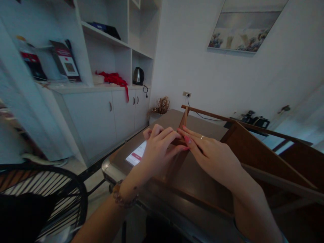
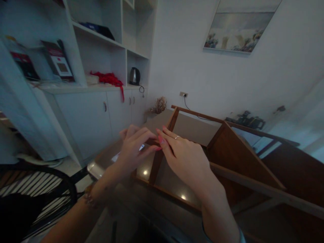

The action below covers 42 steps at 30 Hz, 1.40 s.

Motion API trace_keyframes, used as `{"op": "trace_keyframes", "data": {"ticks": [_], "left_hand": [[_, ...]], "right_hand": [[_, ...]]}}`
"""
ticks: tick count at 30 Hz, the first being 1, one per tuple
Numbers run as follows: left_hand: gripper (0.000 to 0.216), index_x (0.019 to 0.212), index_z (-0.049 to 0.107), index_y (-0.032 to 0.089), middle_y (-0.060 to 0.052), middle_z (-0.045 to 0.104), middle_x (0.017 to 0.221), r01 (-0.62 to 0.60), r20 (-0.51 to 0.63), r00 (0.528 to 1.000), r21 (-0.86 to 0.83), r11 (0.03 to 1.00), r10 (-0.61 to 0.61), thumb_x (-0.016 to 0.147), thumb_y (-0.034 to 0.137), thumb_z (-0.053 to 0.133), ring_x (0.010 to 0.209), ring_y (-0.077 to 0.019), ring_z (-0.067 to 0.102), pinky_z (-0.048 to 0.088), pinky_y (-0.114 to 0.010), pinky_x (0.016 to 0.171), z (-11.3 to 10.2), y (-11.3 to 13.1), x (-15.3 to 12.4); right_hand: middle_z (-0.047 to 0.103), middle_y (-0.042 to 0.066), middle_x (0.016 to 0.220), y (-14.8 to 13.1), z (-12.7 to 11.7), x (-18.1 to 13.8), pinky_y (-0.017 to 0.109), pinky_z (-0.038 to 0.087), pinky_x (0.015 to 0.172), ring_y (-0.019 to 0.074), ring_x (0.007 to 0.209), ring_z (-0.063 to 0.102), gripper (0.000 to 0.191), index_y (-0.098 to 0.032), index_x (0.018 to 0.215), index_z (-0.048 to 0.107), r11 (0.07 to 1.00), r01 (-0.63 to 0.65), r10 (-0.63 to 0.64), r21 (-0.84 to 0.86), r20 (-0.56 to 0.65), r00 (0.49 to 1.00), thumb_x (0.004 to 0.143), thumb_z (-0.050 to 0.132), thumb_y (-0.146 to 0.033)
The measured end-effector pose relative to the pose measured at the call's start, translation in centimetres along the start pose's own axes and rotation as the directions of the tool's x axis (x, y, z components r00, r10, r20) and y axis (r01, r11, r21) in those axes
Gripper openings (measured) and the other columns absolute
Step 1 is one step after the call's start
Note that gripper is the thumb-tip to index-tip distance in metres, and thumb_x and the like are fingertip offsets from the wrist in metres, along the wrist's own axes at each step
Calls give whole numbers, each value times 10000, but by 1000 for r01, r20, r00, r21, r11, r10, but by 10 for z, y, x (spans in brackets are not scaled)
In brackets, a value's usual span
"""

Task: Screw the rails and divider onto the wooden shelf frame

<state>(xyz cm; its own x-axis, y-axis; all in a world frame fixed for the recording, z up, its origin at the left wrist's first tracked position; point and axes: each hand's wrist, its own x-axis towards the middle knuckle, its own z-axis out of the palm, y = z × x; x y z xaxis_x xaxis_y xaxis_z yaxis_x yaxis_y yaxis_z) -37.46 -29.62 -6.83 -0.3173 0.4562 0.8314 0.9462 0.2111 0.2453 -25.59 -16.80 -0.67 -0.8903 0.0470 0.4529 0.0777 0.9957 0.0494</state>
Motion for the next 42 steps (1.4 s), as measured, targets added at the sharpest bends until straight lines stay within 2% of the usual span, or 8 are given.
{"op": "trace_keyframes", "data": {"ticks": [2, 5, 10, 24, 29, 36, 42], "left_hand": [[298, 978, 629, 233, 2, 663, 909, -42, 28, 999, -3, 999, 42, 883, 501, 539, 896, -200, 449, 279, -365, 780, -2, -2, -1], [265, 1012, 614, 217, -1, 659, 952, -80, 68, 994, -34, 996, 82, 896, 446, 547, 914, -192, 446, 305, -345, 802, -6, -4, 0], [229, 1005, 615, 225, 1, 661, 961, -49, 119, 991, -59, 997, 55, 897, 419, 558, 916, -195, 448, 321, -340, 807, -11, -3, 3], [207, 1037, 609, 208, -17, 651, 995, -96, 144, 985, -31, 995, 100, 926, 365, 532, 917, -192, 435, 342, -337, 813, -11, -5, 3], [211, 1019, 626, 214, -17, 658, 975, -60, 158, 985, -71, 996, 70, 919, 380, 545, 917, -188, 449, 358, -336, 807, -13, -4, 5], [176, 981, 638, 257, 15, 671, 937, 67, 229, 973, -125, 990, -37, 887, 398, 591, 910, -195, 466, 337, -351, 797, -22, 3, 9], [197, 998, 630, 240, 10, 672, 955, 57, 206, 978, -172, 983, -20, 889, 398, 588, 922, -187, 468, 362, -325, 802, -19, 0, 8]], "right_hand": [[518, -43, 1378, 3, -1, 0, 397, 542, 940, 187, 1097, 633, 391, -307, 1357, 501, 999, 26, -26, 40, 21, 999, 1026, 314, -395], [489, -29, 1405, 6, -2, 0, 428, 519, 973, 202, 1125, 617, 413, -303, 1384, 472, 997, 53, -56, 55, 46, 997, 1026, 294, -410], [471, -34, 1418, 7, -2, 0, 444, 504, 992, 209, 1149, 601, 427, -306, 1392, 461, 997, 58, -60, 45, 57, 997, 1024, 280, -424], [488, -41, 1406, 5, 1, 0, 428, 496, 1009, 185, 1135, 611, 411, -295, 1373, 484, 998, 41, -42, 38, 27, 999, 1031, 278, -392], [492, -23, 1404, 6, 2, 0, 425, 500, 1003, 189, 1144, 605, 417, -285, 1375, 484, 997, 59, -60, 44, 23, 998, 1030, 278, -395], [502, -27, 1396, 5, 1, -1, 422, 496, 1008, 194, 1154, 599, 410, -286, 1365, 498, 998, 45, -46, 40, 21, 999, 1027, 293, -395], [487, -72, 1405, 4, 0, 0, 453, 502, 995, 203, 1161, 593, 402, -338, 1362, 491, 999, 22, -23, 31, 37, 999, 1025, 292, -429]]}}
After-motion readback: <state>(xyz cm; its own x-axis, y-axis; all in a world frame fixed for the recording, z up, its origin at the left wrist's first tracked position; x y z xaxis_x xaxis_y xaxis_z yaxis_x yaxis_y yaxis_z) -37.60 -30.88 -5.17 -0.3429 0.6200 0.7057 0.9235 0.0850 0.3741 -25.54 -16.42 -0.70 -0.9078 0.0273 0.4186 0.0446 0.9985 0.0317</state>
